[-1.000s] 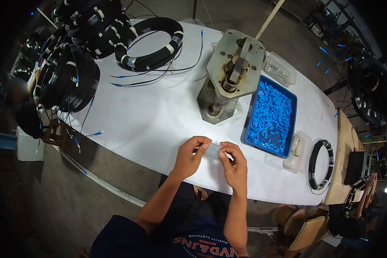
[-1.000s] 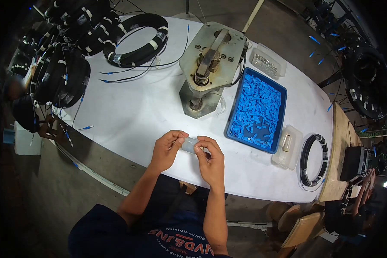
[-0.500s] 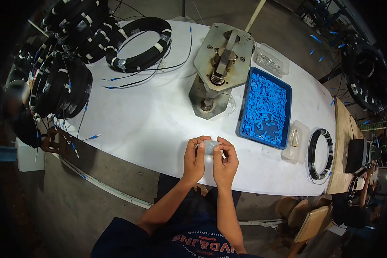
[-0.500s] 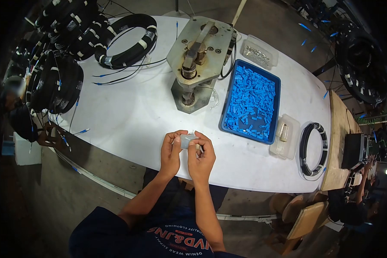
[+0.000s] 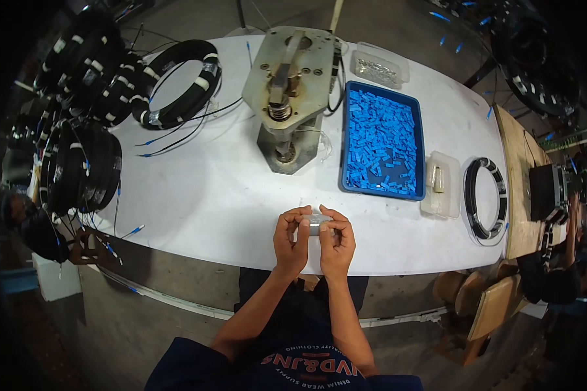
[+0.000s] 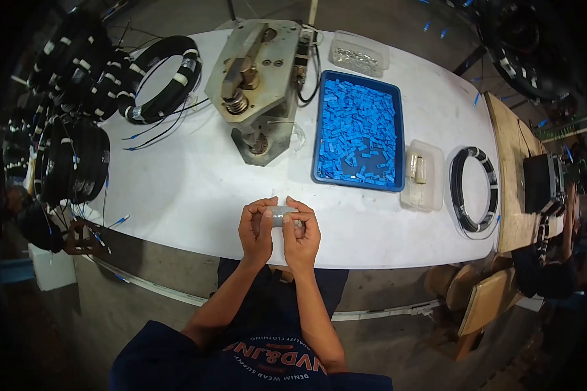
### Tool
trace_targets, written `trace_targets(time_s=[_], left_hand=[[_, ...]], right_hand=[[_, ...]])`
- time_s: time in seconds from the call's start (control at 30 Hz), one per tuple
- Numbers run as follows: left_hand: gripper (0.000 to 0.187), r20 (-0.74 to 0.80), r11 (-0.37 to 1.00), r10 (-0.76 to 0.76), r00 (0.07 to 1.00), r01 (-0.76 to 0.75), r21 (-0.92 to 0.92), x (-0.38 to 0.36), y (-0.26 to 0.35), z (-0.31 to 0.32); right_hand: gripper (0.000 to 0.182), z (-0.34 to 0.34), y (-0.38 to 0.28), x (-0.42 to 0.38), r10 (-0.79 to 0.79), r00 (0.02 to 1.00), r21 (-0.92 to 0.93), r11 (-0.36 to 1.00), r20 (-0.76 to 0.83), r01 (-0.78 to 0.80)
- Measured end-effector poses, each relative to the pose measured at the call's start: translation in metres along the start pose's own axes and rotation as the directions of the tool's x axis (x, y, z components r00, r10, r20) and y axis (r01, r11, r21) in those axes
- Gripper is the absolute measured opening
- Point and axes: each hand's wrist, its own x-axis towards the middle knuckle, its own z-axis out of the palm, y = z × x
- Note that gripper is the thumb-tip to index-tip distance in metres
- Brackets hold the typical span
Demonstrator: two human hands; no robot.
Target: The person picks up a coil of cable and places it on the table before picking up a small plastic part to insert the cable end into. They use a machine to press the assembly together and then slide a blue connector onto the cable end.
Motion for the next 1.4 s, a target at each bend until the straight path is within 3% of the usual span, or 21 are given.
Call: trace_targets(time_s=[0.03, 0.1, 0.23, 0.3, 0.33, 0.43, 0.53, 0.6, 0.67, 0.7, 0.73, 0.77, 0.8, 0.83, 0.87, 0.93, 1.0, 1.07, 1.13, 1.2, 1.4], left_hand=[[0.008, 0.023, 1.000, -0.002, 1.000, 0.002, 0.000, -0.002, -0.004, -0.001], [0.012, 0.061, 0.978, 0.056, 0.997, -0.067, 0.195, -0.007, -0.016, -0.003], [0.011, 0.075, 1.000, -0.005, 0.997, 0.003, 0.028, -0.016, -0.034, 0.013], [0.009, 0.067, 0.974, -0.217, 0.974, 0.221, -0.044, -0.022, -0.030, 0.026], [0.009, 0.104, 0.972, -0.224, 0.969, 0.230, -0.040, -0.024, -0.033, 0.030], [0.008, 0.115, 0.810, -0.503, 0.856, 0.514, -0.281, -0.021, -0.035, 0.043], [0.008, 0.154, 0.732, -0.569, 0.808, 0.582, -0.354, -0.016, -0.037, 0.064], [0.010, 0.219, 0.710, -0.592, 0.776, 0.630, -0.315, -0.016, -0.032, 0.081], [0.015, 0.244, 0.709, -0.654, 0.716, 0.692, -0.131, -0.017, -0.027, 0.102], [0.025, 0.280, 0.791, -0.582, 0.763, 0.611, -0.021, -0.022, -0.034, 0.111], [0.025, 0.308, 0.786, -0.588, 0.748, 0.618, 0.000, -0.026, -0.035, 0.118], [0.030, 0.362, 0.928, -0.364, 0.858, 0.299, 0.224, -0.031, -0.037, 0.126], [0.034, 0.464, 0.918, -0.121, 0.877, -0.079, 0.390, -0.035, -0.039, 0.133], [0.044, 0.628, 0.901, -0.107, 0.770, -0.193, 0.389, -0.032, -0.042, 0.136], [0.044, 0.635, 0.898, -0.116, 0.764, -0.191, 0.395, -0.036, -0.045, 0.143], [0.049, 0.788, 0.947, -0.180, 0.588, -0.113, 0.301, -0.036, -0.043, 0.168], [0.054, 0.818, 0.955, -0.240, 0.523, -0.023, 0.295, -0.035, -0.050, 0.190], [0.058, 0.844, 0.905, -0.324, 0.428, 0.401, 0.145, -0.038, -0.057, 0.216], [0.064, 0.867, 0.904, -0.340, 0.363, 0.380, 0.195, -0.036, -0.069, 0.239], [0.067, 0.906, 0.955, -0.292, 0.308, 0.150, 0.257, -0.037, -0.078, 0.263], [0.068, 0.910, 0.975, -0.220, 0.351, 0.044, 0.219, -0.033, -0.106, 0.310]], right_hand=[[0.005, -0.002, 0.004, -0.002, 0.028, 0.999, 0.064, 0.998, -0.023, -0.026], [0.009, -0.006, 0.022, -0.002, -0.012, 0.996, 0.145, 0.989, -0.086, 0.025], [0.030, -0.023, 0.026, -0.011, 0.100, 0.977, 0.251, 0.967, -0.188, -0.050], [0.030, -0.035, 0.029, -0.010, 0.075, 0.966, 0.204, 0.979, -0.248, -0.024], [0.030, -0.041, 0.030, -0.010, 0.067, 0.960, 0.160, 0.987, -0.271, -0.024], [0.038, -0.062, 0.016, -0.006, 0.100, 0.950, 0.188, 0.981, -0.295, -0.045], [0.048, -0.092, 0.011, -0.006, 0.129, 0.967, 0.291, 0.955, -0.221, -0.061], [0.052, -0.109, 0.012, -0.008, 0.119, 0.988, 0.288, 0.954, -0.103, -0.085], [0.048, -0.127, 0.010, -0.007, 0.134, 0.970, 0.287, 0.955, -0.202, -0.072], [0.049, -0.138, 0.009, -0.007, 0.132, 0.966, 0.249, 0.966, -0.223, -0.075], [0.050, -0.147, 0.006, -0.006, 0.134, 0.961, 0.209, 0.974, -0.241, -0.083], [0.048, -0.153, 0.001, -0.005, 0.184, 0.926, 0.243, 0.964, -0.331, -0.105], [0.048, -0.160, -0.002, -0.003, 0.183, 0.918, 0.243, 0.965, -0.353, -0.099], [0.048, -0.167, -0.005, -0.002, 0.192, 0.879, 0.198, 0.973, -0.435, -0.115], [0.049, -0.173, -0.005, -0.001, 0.203, 0.837, 0.160, 0.977, -0.508, -0.141], [0.051, -0.189, -0.002, 0.001, 0.187, 0.820, 0.175, 0.979, -0.541, -0.108], [0.056, -0.211, -0.003, 0.007, 0.059, 0.771, 0.094, 0.996, -0.634, 0.000], [0.060, -0.237, -0.002, 0.012, -0.001, 0.756, 0.041, 0.999, -0.655, 0.036], [0.060, -0.265, 0.002, 0.017, -0.027, 0.755, -0.034, 0.999, -0.656, 0.006], [0.057, -0.286, 0.006, 0.030, -0.069, 0.749, -0.080, 0.997, -0.660, 0.022], [0.052, -0.330, 0.017, 0.065, -0.236, 0.729, -0.319, 0.947, -0.642, 0.026]])
